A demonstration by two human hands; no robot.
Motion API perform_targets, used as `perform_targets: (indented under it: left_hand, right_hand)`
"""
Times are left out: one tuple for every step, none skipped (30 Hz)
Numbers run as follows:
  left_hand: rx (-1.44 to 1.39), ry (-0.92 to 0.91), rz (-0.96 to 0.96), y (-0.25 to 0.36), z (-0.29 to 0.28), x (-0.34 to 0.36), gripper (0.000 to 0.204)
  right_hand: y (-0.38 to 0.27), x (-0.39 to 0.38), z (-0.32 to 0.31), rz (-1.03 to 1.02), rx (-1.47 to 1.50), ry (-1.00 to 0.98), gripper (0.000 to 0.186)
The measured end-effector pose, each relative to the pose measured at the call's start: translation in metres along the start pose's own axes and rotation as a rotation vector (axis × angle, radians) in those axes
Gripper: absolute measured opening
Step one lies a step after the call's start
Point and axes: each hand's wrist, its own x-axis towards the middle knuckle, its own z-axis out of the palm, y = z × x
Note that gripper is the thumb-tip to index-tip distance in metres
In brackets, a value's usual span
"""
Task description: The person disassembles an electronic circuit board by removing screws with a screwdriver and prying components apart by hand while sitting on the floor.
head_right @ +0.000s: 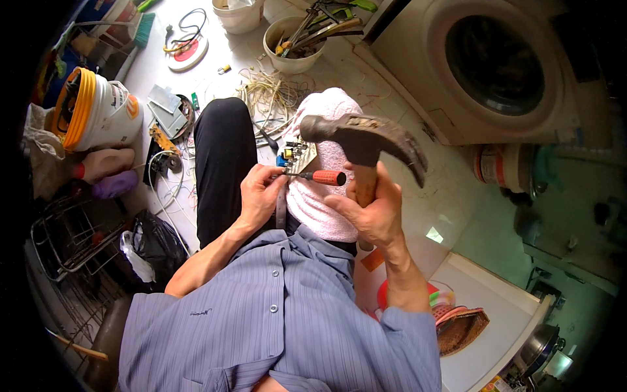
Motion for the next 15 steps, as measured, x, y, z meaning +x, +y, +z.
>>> perform_targets:
  left_hand:
    - [0.01, 0.002, -0.004, 0.0, -0.002, -0.001, 0.013]
    - [0.02, 0.003, -0.009, 0.0, -0.003, -0.001, 0.013]
    - [0.013, -0.002, -0.024, 0.002, -0.001, 0.0, 0.013]
    - [0.011, 0.002, -0.023, 0.001, -0.001, 0.0, 0.013]
    - [0.009, 0.009, -0.047, 0.002, -0.002, -0.001, 0.013]
    - [0.006, 0.016, -0.071, 0.003, -0.003, -0.003, 0.013]
    - [0.033, 0.021, -0.055, 0.007, -0.005, -0.005, 0.013]
    - [0.025, 0.023, -0.057, 0.005, -0.004, -0.006, 0.015]
    - [0.018, 0.025, -0.058, 0.003, -0.004, -0.005, 0.017]
    - [0.009, 0.024, -0.056, 0.003, -0.004, -0.004, 0.019]
    - [-0.086, 0.002, -0.152, 0.004, -0.004, -0.002, 0.03]
    - [-0.067, -0.01, -0.19, 0.006, -0.005, -0.002, 0.033]
    - [-0.049, -0.024, -0.224, 0.008, -0.006, 0.0, 0.035]
    - [-0.032, -0.039, -0.258, 0.009, -0.006, 0.003, 0.038]
    - [-0.026, -0.048, -0.226, 0.0, -0.003, 0.003, 0.038]
  right_hand:
    - [0.0, 0.0, 0.008, -0.015, -0.101, 0.02, 0.035]
    - [0.0, 0.0, 0.01, 0.014, -0.123, 0.027, 0.032]
    - [0.0, 0.001, 0.011, 0.043, -0.146, 0.033, 0.029]
    - [0.001, 0.002, 0.013, 0.071, -0.167, 0.034, 0.027]
    - [0.004, 0.002, 0.014, 0.042, -0.168, 0.03, 0.023]
    - [0.005, 0.003, 0.016, 0.04, -0.147, 0.022, 0.022]
    - [0.004, 0.005, 0.017, 0.036, -0.134, 0.015, 0.022]
    - [0.002, 0.006, 0.017, 0.033, -0.121, 0.01, 0.021]
    - [0.001, 0.007, 0.017, 0.029, -0.143, -0.003, 0.018]
    - [-0.001, 0.008, 0.017, 0.029, -0.164, -0.004, 0.018]
    - [-0.002, 0.009, 0.018, 0.029, -0.184, -0.004, 0.018]
    - [-0.003, 0.009, 0.019, 0.03, -0.204, -0.004, 0.018]
    - [-0.002, 0.01, 0.018, 0.01, -0.206, -0.007, 0.016]
    - [0.001, 0.011, 0.018, -0.009, -0.207, -0.01, 0.014]
    - [0.002, 0.012, 0.018, -0.029, -0.208, -0.012, 0.011]
